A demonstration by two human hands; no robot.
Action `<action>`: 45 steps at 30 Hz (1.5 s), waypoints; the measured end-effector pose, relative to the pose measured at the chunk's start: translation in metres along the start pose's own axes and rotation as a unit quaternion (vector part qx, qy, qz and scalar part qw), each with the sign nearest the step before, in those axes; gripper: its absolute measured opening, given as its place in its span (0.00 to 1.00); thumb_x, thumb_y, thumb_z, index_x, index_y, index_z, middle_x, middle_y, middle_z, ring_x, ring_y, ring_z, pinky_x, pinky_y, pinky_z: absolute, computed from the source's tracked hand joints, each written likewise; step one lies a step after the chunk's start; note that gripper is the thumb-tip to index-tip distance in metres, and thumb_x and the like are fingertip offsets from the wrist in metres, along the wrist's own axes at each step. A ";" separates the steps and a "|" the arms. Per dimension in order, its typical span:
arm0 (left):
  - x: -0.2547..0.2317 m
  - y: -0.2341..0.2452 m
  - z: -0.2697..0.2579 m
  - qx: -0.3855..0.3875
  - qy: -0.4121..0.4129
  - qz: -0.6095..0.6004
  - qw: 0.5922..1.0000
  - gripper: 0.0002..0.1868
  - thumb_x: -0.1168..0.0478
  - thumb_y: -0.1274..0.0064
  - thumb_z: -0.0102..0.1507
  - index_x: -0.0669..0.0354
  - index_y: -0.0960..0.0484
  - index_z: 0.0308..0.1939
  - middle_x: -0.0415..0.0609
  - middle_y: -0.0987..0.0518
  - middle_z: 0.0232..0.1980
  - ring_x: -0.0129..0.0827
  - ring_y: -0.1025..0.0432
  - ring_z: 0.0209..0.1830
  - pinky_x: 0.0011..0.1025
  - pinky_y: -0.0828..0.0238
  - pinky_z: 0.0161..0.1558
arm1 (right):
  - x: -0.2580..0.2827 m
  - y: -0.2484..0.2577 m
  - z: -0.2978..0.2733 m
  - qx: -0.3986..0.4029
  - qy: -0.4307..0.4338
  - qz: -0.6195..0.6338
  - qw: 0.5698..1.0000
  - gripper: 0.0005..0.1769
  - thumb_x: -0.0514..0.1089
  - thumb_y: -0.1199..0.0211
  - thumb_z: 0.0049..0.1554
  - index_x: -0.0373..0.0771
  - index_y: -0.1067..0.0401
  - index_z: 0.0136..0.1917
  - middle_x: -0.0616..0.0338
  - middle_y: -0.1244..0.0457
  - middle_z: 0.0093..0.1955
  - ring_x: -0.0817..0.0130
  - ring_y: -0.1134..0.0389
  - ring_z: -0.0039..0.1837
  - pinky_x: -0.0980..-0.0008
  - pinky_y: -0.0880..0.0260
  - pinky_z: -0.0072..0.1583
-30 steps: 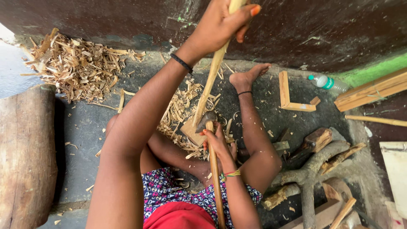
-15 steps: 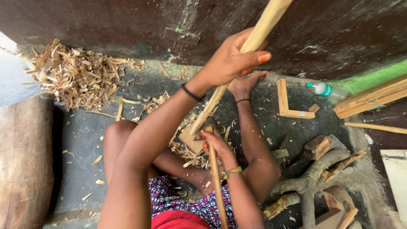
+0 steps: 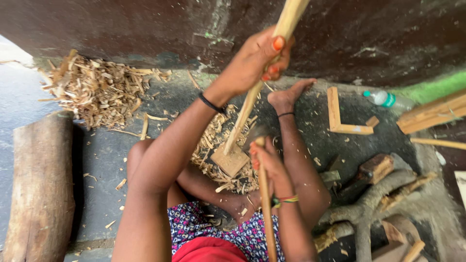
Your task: The person sits on the floor and uses a small axe to carve and shape a long wooden stick. They repeatedly strike the wood to remove shavings and refine the stick's shape.
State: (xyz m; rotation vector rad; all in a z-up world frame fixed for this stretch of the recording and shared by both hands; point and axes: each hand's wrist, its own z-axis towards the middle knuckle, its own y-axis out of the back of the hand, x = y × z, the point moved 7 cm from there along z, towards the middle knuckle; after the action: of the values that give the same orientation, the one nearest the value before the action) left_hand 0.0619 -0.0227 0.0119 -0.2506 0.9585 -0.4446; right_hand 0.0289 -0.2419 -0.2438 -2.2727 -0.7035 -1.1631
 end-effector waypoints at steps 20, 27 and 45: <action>-0.029 -0.036 -0.011 -0.050 -0.032 0.106 0.993 0.18 0.53 0.42 0.73 0.64 0.25 0.54 0.36 0.31 0.28 0.16 0.38 0.22 0.22 0.43 0.25 | 0.104 -0.084 -0.084 0.032 0.102 0.033 0.994 0.35 0.50 0.42 0.61 0.56 0.51 0.78 0.61 0.43 0.37 0.78 0.44 0.28 0.78 0.40 0.28; -0.032 -0.051 -0.012 -0.027 -0.035 0.102 0.994 0.20 0.52 0.42 0.70 0.62 0.24 0.58 0.33 0.31 0.30 0.14 0.37 0.25 0.20 0.41 0.26 | 0.166 -0.080 -0.143 0.073 0.217 0.131 0.964 0.39 0.57 0.40 0.65 0.47 0.52 0.82 0.58 0.44 0.37 0.75 0.45 0.27 0.78 0.43 0.28; -0.002 -0.030 0.013 -0.074 -0.070 0.171 0.980 0.17 0.62 0.47 0.69 0.66 0.25 0.60 0.43 0.22 0.47 0.22 0.27 0.49 0.25 0.26 0.52 | 0.112 -0.073 -0.086 0.004 0.163 0.007 0.987 0.40 0.42 0.40 0.58 0.52 0.53 0.79 0.60 0.41 0.35 0.80 0.44 0.26 0.78 0.42 0.27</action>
State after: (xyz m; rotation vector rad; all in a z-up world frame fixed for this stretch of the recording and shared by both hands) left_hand 0.0639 -0.0482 0.0321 -0.2411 0.8756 -0.0385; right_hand -0.0114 -0.2160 -0.0921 -2.0069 -0.5616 -1.4763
